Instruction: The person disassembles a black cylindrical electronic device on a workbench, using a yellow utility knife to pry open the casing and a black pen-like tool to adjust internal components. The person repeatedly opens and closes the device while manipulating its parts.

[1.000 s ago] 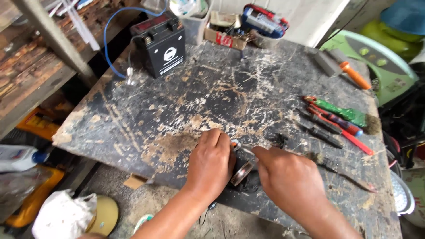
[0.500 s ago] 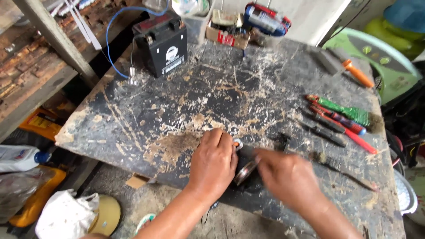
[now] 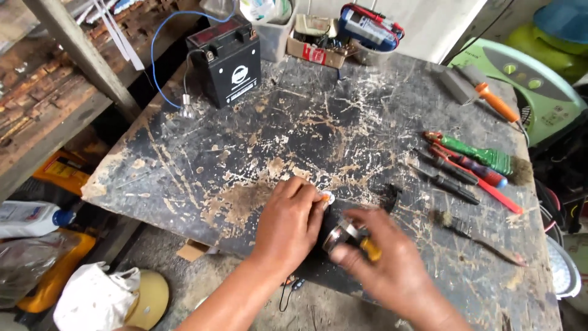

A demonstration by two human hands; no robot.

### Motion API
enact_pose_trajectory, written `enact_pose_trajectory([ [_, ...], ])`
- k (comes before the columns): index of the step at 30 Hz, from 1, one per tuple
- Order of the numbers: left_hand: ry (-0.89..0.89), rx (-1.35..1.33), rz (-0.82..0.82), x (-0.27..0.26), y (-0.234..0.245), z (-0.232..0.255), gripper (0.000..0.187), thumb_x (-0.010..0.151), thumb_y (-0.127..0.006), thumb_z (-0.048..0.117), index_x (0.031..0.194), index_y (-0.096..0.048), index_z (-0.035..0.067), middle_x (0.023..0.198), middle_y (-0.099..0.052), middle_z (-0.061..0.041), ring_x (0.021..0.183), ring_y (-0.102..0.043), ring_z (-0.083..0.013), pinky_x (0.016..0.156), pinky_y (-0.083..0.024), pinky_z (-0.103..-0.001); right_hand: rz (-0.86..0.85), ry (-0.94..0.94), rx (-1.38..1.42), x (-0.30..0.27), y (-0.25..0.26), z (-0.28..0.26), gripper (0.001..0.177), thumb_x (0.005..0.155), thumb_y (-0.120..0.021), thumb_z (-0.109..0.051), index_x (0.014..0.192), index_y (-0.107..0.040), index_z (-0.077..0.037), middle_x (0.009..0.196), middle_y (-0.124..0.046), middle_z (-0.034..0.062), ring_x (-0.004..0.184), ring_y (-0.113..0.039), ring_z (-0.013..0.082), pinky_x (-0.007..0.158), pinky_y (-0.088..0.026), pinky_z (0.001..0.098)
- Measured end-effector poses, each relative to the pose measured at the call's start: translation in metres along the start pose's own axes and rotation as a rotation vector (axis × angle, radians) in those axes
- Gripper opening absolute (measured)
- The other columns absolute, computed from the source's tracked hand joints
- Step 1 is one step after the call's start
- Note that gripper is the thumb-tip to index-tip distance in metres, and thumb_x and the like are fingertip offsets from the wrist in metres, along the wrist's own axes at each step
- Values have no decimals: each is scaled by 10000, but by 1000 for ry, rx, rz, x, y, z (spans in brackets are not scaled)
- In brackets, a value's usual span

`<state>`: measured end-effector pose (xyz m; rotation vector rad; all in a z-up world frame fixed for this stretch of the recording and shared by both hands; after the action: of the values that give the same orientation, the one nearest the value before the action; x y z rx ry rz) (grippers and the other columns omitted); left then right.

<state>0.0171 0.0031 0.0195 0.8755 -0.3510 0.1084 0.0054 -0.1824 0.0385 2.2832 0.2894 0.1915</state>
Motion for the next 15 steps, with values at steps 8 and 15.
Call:
enact_pose_trajectory([
  [8,-86,-115,-108,10,10,-16,174,970,-716,174,870,-635,57,923,-588,-53,869,-610,-240,665,-494,-411,60,-57,-174,-9,-15,2,551,747,-802,-451,1266,-665,-328,1129,-761,-95,905,-786,176,707,-592,392],
  [15,17,-207,-191,19,16,-24,185,927,-746,332,886,-725,153,1070,-672,-39,994,-661,-251,832,-506,-417,70,-13,-116,-9,-16,2,570,751,-822,-407,1285,-674,-269,1152,-778,-58,931,-801,154,733,-608,353],
])
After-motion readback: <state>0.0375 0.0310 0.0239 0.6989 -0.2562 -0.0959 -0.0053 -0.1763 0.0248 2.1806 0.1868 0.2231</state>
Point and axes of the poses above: each hand's wrist, its own x-axis towards the middle knuckle, its own y-axis out of the back of the hand, z = x × y, the point moved 3 cm from there along x, towards the middle knuckle
